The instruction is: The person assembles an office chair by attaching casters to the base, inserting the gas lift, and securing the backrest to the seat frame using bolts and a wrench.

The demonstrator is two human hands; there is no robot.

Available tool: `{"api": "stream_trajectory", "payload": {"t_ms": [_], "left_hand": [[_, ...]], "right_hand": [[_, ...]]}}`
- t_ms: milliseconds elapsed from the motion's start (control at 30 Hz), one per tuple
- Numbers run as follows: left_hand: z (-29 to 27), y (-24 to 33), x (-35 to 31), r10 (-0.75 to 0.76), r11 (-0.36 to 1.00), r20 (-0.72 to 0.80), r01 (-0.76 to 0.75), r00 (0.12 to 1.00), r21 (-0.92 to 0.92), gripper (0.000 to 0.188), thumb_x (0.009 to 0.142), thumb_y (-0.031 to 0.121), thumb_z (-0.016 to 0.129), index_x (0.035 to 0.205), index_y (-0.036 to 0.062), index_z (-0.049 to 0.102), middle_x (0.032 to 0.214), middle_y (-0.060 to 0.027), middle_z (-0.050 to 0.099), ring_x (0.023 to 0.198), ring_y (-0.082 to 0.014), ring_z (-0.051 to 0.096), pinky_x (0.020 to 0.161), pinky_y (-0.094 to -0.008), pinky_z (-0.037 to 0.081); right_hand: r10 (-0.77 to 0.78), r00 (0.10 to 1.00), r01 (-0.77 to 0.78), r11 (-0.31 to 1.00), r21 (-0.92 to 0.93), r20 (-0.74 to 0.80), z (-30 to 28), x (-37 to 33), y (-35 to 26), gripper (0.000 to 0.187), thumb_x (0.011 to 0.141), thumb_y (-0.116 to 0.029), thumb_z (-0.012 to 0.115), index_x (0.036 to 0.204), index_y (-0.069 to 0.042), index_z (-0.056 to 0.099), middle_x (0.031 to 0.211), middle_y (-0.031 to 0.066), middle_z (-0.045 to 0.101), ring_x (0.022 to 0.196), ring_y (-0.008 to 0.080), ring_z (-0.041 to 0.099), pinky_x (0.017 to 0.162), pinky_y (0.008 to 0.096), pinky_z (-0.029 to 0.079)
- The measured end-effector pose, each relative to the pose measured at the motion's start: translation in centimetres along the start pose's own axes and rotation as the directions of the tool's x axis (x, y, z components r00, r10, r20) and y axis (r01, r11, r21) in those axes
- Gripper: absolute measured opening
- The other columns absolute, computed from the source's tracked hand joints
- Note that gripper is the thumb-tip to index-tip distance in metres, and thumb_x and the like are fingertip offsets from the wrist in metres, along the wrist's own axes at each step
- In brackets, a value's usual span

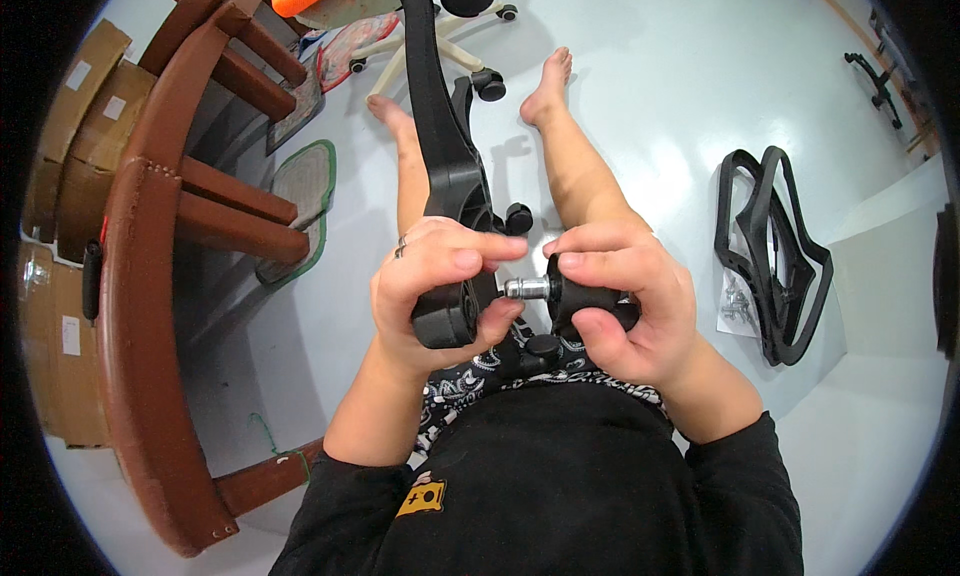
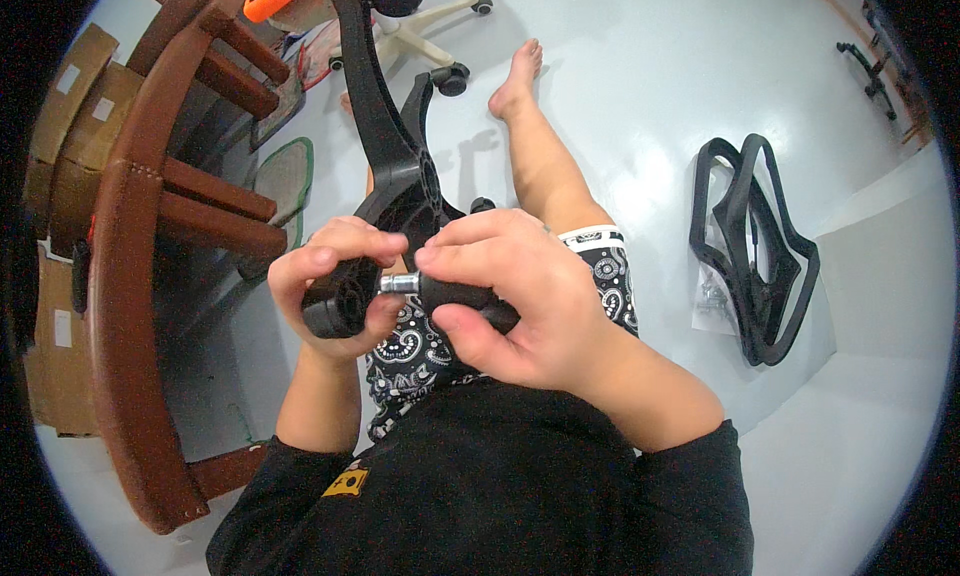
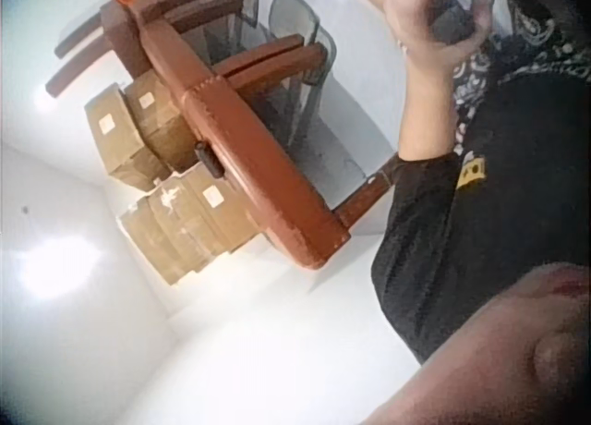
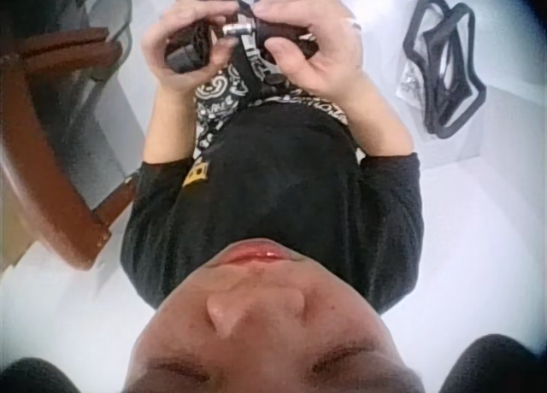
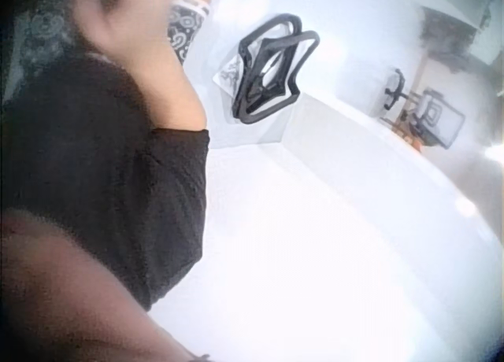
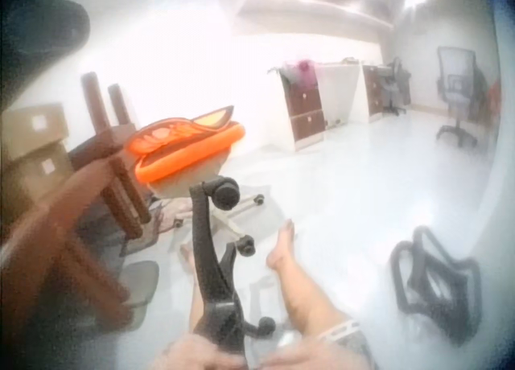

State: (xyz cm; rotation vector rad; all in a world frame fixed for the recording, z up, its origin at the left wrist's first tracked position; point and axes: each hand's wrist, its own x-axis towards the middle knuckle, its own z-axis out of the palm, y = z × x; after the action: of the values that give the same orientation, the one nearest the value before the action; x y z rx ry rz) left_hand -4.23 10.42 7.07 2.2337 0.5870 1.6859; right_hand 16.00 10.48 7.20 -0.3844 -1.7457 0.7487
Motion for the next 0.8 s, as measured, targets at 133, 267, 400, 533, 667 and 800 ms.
{"api": "stream_trajectory", "payload": {"t_ms": [133, 267, 400, 533, 667, 800], "left_hand": [[-0.2, 0.0, -0.2, -0.046, 0.998, 0.034, 0.047, 0.998, -0.035, 0.068, 0.065, 0.027, 0.088, 0.117, 0.0105, 0.049, 0.109, -0.0206, 0.066, 0.071, -0.0162, 0.064, 0.069, -0.0302, 0.046], [-0.5, -0.1, 0.1, -0.034, 0.998, 0.089, 0.038, 0.995, -0.042, 0.077, 0.059, 0.043, 0.085, 0.118, 0.0087, 0.049, 0.109, -0.0214, 0.066, 0.075, -0.0192, 0.065, 0.071, -0.0301, 0.047], [-0.6, 0.5, 0.8, -0.093, 0.987, 0.142, 0.110, 0.985, -0.116, 0.088, 0.061, 0.070, 0.068, 0.119, 0.0061, 0.056, 0.120, -0.0256, 0.059, 0.084, -0.0239, 0.063, 0.074, -0.0308, 0.048], [-1.1, 2.0, 2.2, -0.256, 0.932, 0.242, 0.305, 0.936, -0.193, 0.116, 0.056, 0.098, 0.032, 0.117, 0.0045, 0.065, 0.132, -0.0261, 0.048, 0.098, -0.0279, 0.058, 0.076, -0.0341, 0.047], [-1.9, 2.5, 4.7, -0.300, 0.928, 0.471, 0.367, 0.830, -0.057, 0.105, 0.067, 0.093, 0.027, 0.116, 0.0080, 0.066, 0.132, -0.0299, 0.048, 0.108, -0.0339, 0.055, 0.083, -0.0365, 0.046], [-2.2, 1.2, 6.9, 0.052, 0.996, 0.614, -0.084, 0.788, 0.023, 0.094, 0.076, 0.086, 0.030, 0.117, 0.0079, 0.066, 0.133, -0.0297, 0.048, 0.121, -0.0418, 0.050, 0.093, -0.0448, 0.042]], "right_hand": [[-0.026, 0.998, 0.027, 1.000, -0.013, 0.059, 0.1, 0.7, -0.3, 0.032, 0.074, -0.011, 0.073, 0.104, -0.005, 0.064, 0.097, 0.0113, 0.063, 0.082, 0.0276, 0.062, 0.072, 0.0344, 0.049], [-0.068, 0.989, 0.075, 0.996, -0.050, 0.130, 0.2, 1.5, -0.5, 0.034, 0.072, -0.009, 0.072, 0.105, -0.004, 0.065, 0.099, 0.0134, 0.062, 0.082, 0.0264, 0.062, 0.072, 0.0333, 0.050], [-0.085, 0.983, 0.098, 0.993, -0.071, 0.161, -0.1, 1.9, -0.7, 0.031, 0.070, -0.007, 0.072, 0.100, -0.004, 0.067, 0.101, 0.0144, 0.062, 0.083, 0.0250, 0.063, 0.072, 0.0321, 0.052], [-0.074, 0.988, 0.081, 0.996, -0.042, 0.137, 0.0, 1.8, -0.7, 0.027, 0.068, -0.005, 0.072, 0.095, -0.004, 0.070, 0.100, 0.0132, 0.062, 0.082, 0.0239, 0.062, 0.072, 0.0314, 0.052], [-0.074, 0.996, 0.074, 0.997, 0.016, 0.048, 1.0, 1.2, -0.3, 0.028, 0.068, -0.003, 0.070, 0.096, -0.004, 0.068, 0.100, 0.0149, 0.061, 0.086, 0.0246, 0.061, 0.075, 0.0327, 0.051], [-0.006, 0.986, 0.027, 0.991, 0.128, -0.164, 2.8, 0.2, 0.2, 0.031, 0.064, -0.002, 0.075, 0.094, -0.006, 0.066, 0.095, 0.0089, 0.061, 0.088, 0.0262, 0.060, 0.075, 0.0333, 0.049]]}}
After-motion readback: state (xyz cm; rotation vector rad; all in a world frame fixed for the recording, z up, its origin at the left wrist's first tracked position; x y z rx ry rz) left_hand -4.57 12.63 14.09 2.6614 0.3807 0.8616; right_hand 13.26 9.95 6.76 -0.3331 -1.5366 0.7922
